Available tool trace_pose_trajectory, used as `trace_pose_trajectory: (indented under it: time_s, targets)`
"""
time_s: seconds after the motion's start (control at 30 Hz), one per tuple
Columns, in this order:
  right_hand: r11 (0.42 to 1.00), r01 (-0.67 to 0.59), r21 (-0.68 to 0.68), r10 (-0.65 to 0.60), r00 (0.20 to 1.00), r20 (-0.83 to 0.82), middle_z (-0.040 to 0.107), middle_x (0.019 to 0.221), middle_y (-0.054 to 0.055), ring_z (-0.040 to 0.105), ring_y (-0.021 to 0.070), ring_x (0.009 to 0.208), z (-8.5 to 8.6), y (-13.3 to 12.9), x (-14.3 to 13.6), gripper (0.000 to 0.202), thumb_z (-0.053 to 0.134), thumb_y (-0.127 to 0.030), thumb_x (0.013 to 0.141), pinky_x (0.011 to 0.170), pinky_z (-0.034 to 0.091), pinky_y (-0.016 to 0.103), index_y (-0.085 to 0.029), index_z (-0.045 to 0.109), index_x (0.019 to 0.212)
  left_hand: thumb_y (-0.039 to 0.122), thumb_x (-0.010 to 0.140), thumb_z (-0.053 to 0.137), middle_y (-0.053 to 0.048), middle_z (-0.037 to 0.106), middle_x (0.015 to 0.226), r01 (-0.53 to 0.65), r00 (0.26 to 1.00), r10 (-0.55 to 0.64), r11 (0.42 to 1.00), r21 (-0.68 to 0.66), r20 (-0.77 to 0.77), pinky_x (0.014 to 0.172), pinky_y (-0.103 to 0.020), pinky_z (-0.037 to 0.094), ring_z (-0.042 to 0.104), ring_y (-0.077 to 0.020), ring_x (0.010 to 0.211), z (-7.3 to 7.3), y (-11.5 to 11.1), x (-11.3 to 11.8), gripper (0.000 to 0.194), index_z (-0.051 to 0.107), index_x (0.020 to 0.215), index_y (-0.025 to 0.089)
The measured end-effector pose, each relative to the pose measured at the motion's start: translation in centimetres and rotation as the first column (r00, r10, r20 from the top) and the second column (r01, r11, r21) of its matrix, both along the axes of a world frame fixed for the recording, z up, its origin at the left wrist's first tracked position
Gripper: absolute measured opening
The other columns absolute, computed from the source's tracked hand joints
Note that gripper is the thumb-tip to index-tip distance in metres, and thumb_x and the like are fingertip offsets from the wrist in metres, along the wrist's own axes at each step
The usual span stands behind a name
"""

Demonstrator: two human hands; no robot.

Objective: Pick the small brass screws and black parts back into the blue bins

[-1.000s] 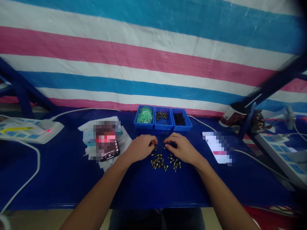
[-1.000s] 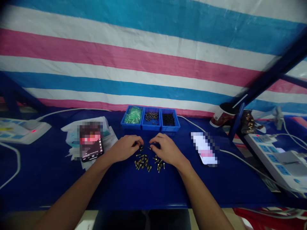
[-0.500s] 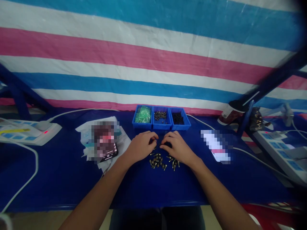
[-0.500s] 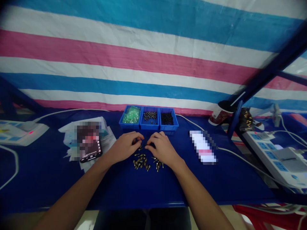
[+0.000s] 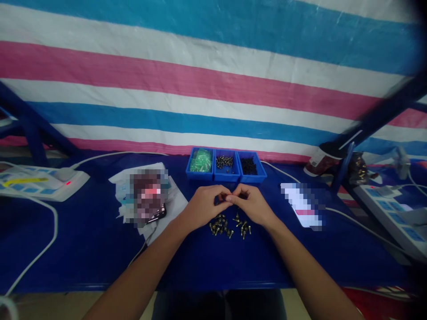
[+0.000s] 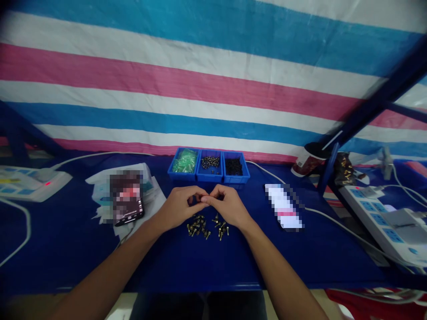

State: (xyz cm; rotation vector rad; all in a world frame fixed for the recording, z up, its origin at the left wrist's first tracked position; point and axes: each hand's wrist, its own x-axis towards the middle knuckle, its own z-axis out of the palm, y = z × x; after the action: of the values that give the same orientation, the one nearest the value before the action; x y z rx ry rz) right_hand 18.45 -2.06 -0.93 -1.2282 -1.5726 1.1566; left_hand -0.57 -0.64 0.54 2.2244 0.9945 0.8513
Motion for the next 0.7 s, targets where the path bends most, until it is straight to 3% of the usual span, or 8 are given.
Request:
trace_pose_trajectory:
  time_s: [0.23,0.53,0.6,0.67,0.7]
  targets:
    - [0.995,-0.094,0.031,0.094,0.996,0.001,0.063,0.08,0.001,0.058,0.0141,0.07,0.7,-0.1,-0.1,0.025,0.055,-0.043,0.091,0.068,0.047,0.028,-0.02,0.061,0.098,0.028,0.085,0.065,-0.001,0.073,0.083,-0.075,0.984,0.1,0.983,-0.169,0.145,0.064,-0.024,0.052,0.067,-0.0126,0.071,0.8,-0.1,-0.1,0.011,0.067,0.091,0.019]
    - [0.992,-0.123,0.017,0.12,0.985,0.122,0.056,0.067,-0.001,0.052,0.013,0.065,1.1,-0.4,0.0,0.032,0.048,-0.043,0.095,0.065,0.042,0.027,-0.019,0.055,0.074,0.032,0.086,0.064,-0.001,0.074,0.086,-0.029,0.994,0.052,0.971,-0.238,0.092,0.07,-0.027,0.053,0.068,-0.0149,0.076,1.0,-0.2,-0.2,0.015,0.067,0.095,0.02]
    - [0.995,-0.095,0.019,0.094,0.994,0.057,0.054,0.065,-0.002,0.052,0.0129,0.063,1.0,-0.3,-0.1,0.031,0.047,-0.043,0.095,0.064,0.042,0.027,-0.019,0.053,0.074,0.039,0.088,0.06,-0.001,0.073,0.084,-0.11,0.99,0.126,0.973,-0.201,0.069,0.069,-0.028,0.051,0.067,-0.0148,0.074,1.1,-0.1,-0.2,0.021,0.066,0.097,0.021]
    - [1.0,0.004,0.023,-0.002,0.999,-0.054,0.053,0.065,-0.004,0.052,0.0128,0.059,0.8,0.0,-0.2,0.022,0.052,-0.043,0.092,0.062,0.043,0.027,-0.021,0.053,0.093,0.044,0.093,0.051,-0.002,0.072,0.081,-0.248,0.966,0.257,0.956,-0.156,0.039,0.068,-0.029,0.049,0.065,-0.0151,0.071,1.0,0.2,-0.5,0.029,0.065,0.096,0.02]
    - [0.997,0.072,0.021,-0.069,0.993,-0.097,0.052,0.066,-0.006,0.053,0.0127,0.057,0.6,0.2,-0.1,0.027,0.056,-0.043,0.089,0.06,0.043,0.027,-0.022,0.05,0.106,0.045,0.094,0.047,-0.002,0.071,0.08,-0.314,0.948,0.318,0.94,-0.133,0.01,0.067,-0.029,0.047,0.064,-0.0155,0.07,0.9,0.4,-0.6,0.032,0.065,0.094,0.02]
